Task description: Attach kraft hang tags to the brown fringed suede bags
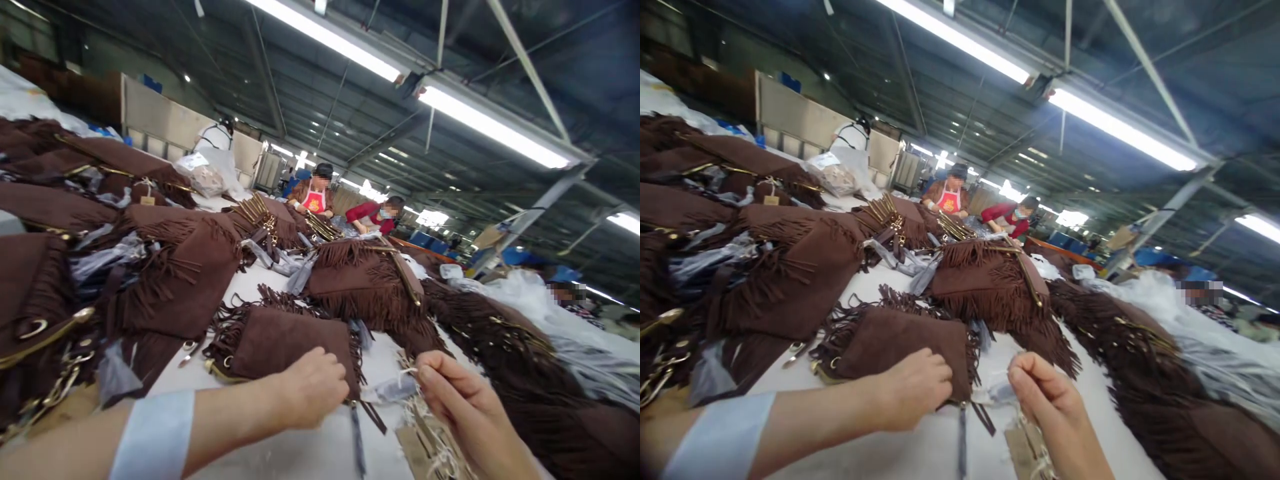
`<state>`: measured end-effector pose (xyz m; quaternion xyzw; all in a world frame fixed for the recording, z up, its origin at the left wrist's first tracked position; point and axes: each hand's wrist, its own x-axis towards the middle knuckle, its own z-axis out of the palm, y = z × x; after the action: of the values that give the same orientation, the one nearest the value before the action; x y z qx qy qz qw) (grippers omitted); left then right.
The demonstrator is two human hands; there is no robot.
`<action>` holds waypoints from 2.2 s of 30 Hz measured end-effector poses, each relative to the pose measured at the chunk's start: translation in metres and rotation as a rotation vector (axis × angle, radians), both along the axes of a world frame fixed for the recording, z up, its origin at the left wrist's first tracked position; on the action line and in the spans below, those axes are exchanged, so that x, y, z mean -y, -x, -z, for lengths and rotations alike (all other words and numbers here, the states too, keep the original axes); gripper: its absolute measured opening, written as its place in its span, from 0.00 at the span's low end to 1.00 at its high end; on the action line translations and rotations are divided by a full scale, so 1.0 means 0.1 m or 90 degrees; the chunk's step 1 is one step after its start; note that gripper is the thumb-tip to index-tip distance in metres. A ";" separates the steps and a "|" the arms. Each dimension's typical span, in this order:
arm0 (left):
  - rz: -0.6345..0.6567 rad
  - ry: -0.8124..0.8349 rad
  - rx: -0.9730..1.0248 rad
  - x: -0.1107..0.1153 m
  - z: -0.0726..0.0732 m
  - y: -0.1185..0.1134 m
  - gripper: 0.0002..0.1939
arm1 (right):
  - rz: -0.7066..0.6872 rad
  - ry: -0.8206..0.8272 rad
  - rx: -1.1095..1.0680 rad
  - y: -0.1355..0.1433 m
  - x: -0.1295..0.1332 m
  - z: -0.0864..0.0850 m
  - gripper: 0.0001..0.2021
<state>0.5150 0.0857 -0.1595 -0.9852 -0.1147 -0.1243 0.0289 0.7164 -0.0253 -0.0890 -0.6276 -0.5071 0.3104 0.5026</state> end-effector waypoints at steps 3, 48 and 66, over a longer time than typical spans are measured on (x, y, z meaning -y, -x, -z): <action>0.046 -0.047 0.017 0.04 0.27 -0.52 0.10 | 0.021 0.019 0.036 -0.02 0.06 0.23 0.22; -0.178 0.192 -0.122 -0.09 0.04 -0.35 0.05 | -0.048 0.010 -0.127 0.00 -0.18 0.87 0.18; -0.279 1.078 0.282 -0.50 0.27 -0.28 0.22 | -0.005 -0.012 0.080 0.24 -0.39 1.31 0.16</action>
<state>0.5431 0.1353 -0.1865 -0.5864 -0.3560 -0.1767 -0.7058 0.6924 0.0135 -0.2196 -0.6391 -0.5433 0.2677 0.4741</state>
